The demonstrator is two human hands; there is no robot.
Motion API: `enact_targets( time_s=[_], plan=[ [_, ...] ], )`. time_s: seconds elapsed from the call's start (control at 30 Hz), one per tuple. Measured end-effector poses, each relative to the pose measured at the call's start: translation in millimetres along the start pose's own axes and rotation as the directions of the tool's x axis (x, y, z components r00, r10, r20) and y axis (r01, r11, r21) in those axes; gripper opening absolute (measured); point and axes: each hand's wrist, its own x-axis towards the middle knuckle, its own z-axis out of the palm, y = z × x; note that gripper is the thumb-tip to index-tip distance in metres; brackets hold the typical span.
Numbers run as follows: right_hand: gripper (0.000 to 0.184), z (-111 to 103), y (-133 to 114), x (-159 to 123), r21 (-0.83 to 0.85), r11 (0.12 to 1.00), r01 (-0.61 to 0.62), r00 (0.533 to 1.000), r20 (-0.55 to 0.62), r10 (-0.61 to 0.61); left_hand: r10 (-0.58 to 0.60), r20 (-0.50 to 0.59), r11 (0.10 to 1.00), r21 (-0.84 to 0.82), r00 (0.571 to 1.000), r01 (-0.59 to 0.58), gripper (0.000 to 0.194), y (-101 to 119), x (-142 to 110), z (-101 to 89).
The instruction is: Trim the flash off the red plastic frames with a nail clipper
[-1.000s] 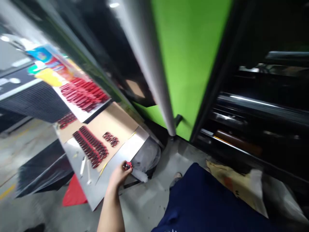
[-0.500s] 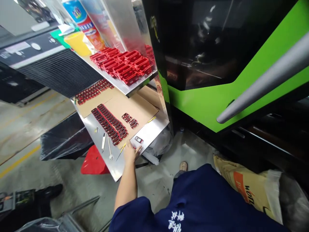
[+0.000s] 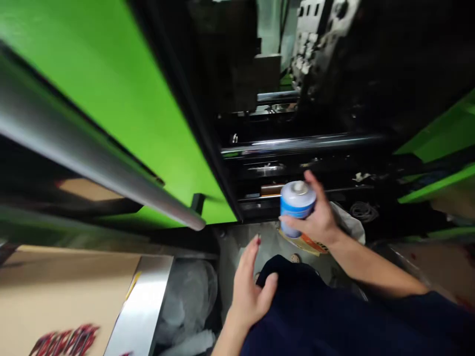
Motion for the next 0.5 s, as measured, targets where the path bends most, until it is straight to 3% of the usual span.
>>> enact_targets(
  time_s=[0.07,0.1,0.2,0.27,0.37,0.43,0.5],
  plan=[
    [0.11,10.6,9.8,-1.7,-0.024,0.999,0.027,0.999,0.021,-0.026,0.034,-0.008,0.981,-0.192,0.999,-0.035,0.095,31.6,65.2,45.7],
    [0.107,13.0,15.1,-1.2,-0.034,0.998,0.044,0.999,0.011,-0.044,0.029,0.002,0.976,-0.215,1.0,-0.028,0.099,41.1,93.6,63.2],
    [0.096,0.6,33.9,3.0,-0.061,0.994,0.09,0.994,-0.058,-0.093,-0.055,0.015,0.948,-0.312,0.998,0.057,0.09,46.9,156.5,98.9],
    [0.101,-19.9,49.2,3.8,-0.08,0.993,0.086,0.994,-0.066,-0.091,-0.106,0.05,0.893,-0.435,0.993,0.118,0.091,42.3,182.7,114.5],
    [0.112,-49.5,73.2,-1.9,-0.045,0.998,-0.051,0.996,0.066,0.054,-0.061,0.138,0.808,-0.574,0.989,0.13,0.095,42.8,207.3,137.3],
    [0.107,-59.8,88.2,-6.3,-0.074,0.982,-0.175,0.977,0.106,0.183,-0.001,0.154,0.811,-0.578,0.988,0.091,0.09,52.1,216.2,156.0],
    [0.098,-61.6,100.8,-6.9,-0.199,0.957,-0.213,0.973,0.042,0.225,-0.013,0.079,0.865,-0.499,0.997,0.051,0.087,65.1,221.9,177.0]
  ],
)
